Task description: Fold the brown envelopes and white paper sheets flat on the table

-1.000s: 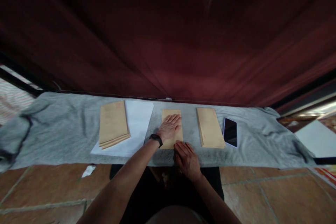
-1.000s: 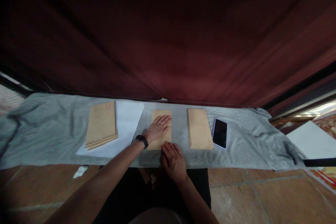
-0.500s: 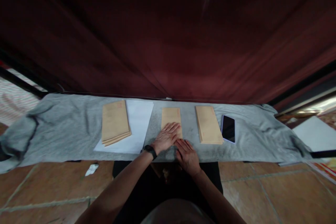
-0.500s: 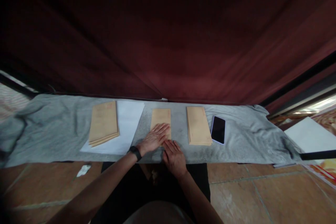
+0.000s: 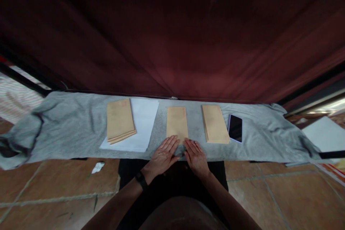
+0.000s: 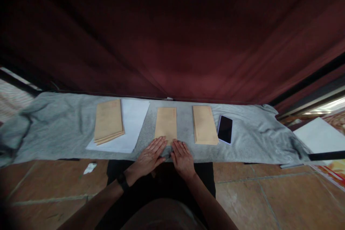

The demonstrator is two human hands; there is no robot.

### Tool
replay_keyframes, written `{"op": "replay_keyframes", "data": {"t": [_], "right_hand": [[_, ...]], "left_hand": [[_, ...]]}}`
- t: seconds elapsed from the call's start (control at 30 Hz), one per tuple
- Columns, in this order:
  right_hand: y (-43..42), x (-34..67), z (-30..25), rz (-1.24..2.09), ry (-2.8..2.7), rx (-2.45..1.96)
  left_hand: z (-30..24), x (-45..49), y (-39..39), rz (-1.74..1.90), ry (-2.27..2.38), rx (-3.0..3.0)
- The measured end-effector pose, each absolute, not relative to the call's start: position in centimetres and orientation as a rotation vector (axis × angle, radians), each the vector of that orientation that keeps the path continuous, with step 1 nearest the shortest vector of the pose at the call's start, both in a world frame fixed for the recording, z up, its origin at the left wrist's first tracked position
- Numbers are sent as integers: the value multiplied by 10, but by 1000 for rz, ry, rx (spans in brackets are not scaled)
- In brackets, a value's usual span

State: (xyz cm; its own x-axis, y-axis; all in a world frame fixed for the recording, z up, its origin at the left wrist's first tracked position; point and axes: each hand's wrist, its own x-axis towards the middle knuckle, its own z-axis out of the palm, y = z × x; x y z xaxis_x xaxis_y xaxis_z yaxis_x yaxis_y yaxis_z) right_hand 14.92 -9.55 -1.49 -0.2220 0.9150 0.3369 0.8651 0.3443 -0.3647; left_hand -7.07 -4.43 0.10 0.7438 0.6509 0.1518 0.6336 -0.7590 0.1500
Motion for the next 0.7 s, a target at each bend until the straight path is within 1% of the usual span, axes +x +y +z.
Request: {"op": "replay_keyframes", "data": {"t": [0.3, 0.43, 0.7], "right_hand": [[-89, 135, -6, 277, -2163, -1477], [-93, 135, -9, 243, -2168, -1512], [-103, 166, -15, 178, -2197, -1543]], "left_hand": [[3, -71, -50, 302, 1110, 2802], [3, -72, -54, 293, 1148, 2787], [6, -85, -66, 361, 1198, 2763]]}}
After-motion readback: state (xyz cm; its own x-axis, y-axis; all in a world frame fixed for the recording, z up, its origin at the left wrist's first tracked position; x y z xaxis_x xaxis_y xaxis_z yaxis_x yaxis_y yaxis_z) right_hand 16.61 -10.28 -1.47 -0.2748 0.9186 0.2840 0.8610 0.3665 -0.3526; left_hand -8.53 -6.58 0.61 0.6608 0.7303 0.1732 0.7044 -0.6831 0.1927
